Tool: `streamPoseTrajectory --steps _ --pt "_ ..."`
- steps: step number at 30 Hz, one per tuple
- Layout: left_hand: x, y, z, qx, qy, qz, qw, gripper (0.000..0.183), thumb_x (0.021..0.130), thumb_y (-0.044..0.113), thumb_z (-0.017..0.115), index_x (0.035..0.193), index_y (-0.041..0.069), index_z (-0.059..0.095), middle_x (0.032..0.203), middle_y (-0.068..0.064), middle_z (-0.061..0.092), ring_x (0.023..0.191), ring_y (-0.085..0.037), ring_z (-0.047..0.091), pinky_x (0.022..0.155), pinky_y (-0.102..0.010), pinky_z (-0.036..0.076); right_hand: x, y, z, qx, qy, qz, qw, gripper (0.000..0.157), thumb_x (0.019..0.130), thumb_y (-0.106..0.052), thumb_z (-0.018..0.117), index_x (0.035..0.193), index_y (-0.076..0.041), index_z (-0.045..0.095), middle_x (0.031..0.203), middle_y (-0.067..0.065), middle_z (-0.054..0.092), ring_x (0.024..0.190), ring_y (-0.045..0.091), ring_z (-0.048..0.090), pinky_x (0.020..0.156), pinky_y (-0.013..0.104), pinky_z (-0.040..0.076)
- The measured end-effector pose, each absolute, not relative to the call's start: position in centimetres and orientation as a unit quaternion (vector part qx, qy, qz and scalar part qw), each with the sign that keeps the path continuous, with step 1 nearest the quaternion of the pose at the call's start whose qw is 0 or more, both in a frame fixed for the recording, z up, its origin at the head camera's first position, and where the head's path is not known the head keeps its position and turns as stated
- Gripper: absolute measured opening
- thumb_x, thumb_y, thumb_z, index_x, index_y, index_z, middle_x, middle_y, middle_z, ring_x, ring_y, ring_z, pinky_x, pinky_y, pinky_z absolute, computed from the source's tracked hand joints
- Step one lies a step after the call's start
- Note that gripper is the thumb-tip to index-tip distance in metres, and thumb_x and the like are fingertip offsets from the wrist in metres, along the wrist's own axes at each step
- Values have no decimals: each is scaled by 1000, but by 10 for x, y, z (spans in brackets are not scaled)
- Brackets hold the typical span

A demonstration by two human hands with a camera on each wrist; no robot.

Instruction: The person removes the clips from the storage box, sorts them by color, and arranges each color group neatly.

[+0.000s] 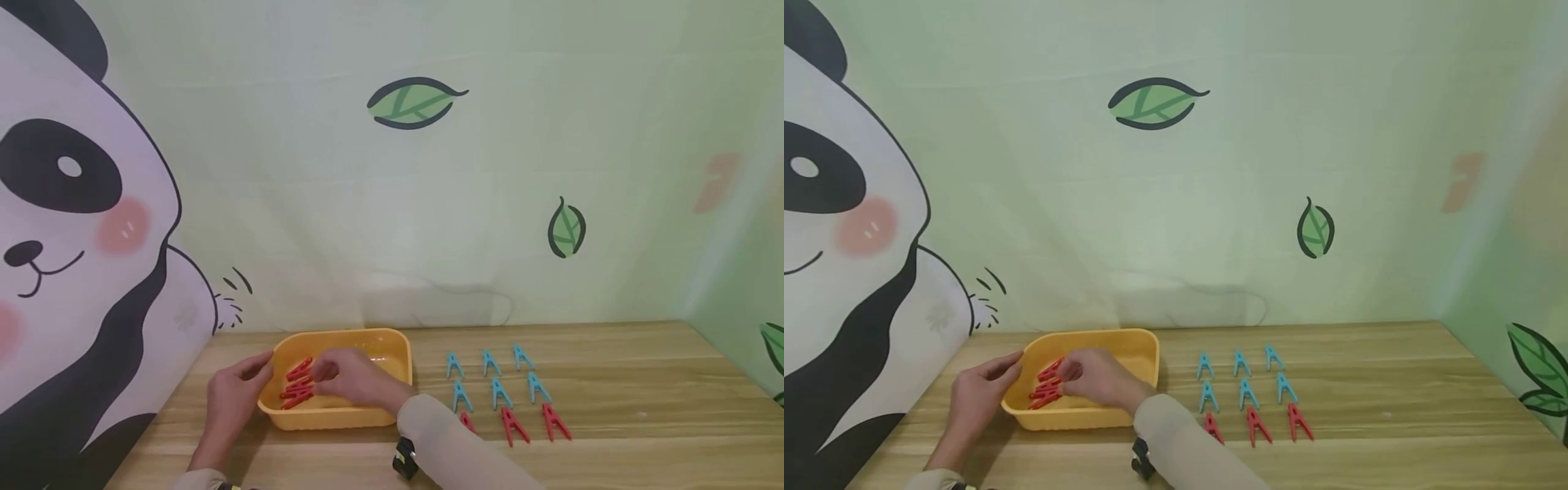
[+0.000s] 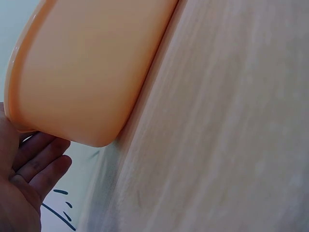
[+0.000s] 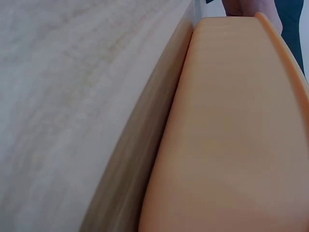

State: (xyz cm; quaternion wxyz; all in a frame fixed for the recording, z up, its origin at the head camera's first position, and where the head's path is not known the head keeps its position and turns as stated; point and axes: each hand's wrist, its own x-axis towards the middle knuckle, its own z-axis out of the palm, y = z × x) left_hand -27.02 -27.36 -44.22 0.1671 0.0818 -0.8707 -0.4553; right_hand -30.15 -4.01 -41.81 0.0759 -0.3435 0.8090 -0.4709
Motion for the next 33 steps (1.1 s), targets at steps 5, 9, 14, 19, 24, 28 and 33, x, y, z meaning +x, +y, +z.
streamPoseTrajectory --steps 5,9,14,19,24,28,33 --pt "-270 -272 -443 78 -870 -458 166 34 102 15 71 133 1 71 134 -21 69 131 -42 62 107 -50 52 -303 -43 -420 -347 818 -451 79 16 94 -4 81 108 -1 75 96 -2 74 87 2 65 83 18 56" --pt "-269 -272 -444 78 -870 -457 169 33 102 15 71 133 1 72 132 -21 70 129 -40 64 105 -48 53 -304 -47 -422 -353 821 -441 87 16 96 -5 79 110 -2 75 98 -2 74 89 2 65 85 18 56" --pt "-269 -273 -444 75 -868 -458 177 33 102 15 72 132 2 72 130 -20 71 128 -39 65 104 -47 54 -305 -52 -422 -360 823 -429 87 15 96 -5 79 111 -2 76 101 0 75 91 2 65 87 18 56" --pt "-269 -274 -442 77 -868 -461 170 34 103 17 71 134 3 72 133 -19 70 131 -40 63 106 -48 52 -306 -57 -421 -364 831 -412 81 15 96 -6 79 110 -4 76 101 -1 76 90 1 65 86 17 56" --pt "-270 -274 -441 72 -870 -456 176 34 103 16 72 134 2 72 131 -19 71 129 -39 64 107 -48 52 -306 -61 -421 -372 834 -401 76 15 96 -7 80 110 -4 76 101 -1 76 90 1 65 87 16 55" --pt "-269 -274 -441 69 -871 -449 185 33 102 16 72 132 2 73 129 -19 72 127 -39 65 106 -47 52 -305 -63 -421 -372 829 -408 87 17 96 -5 79 113 -3 76 104 1 77 91 1 67 88 15 55" --pt "-268 -273 -440 67 -872 -449 181 33 103 16 72 133 2 72 129 -20 71 128 -39 65 106 -47 52 -303 -63 -419 -360 831 -412 104 19 96 -4 78 115 -3 76 106 1 77 91 2 68 88 16 56"
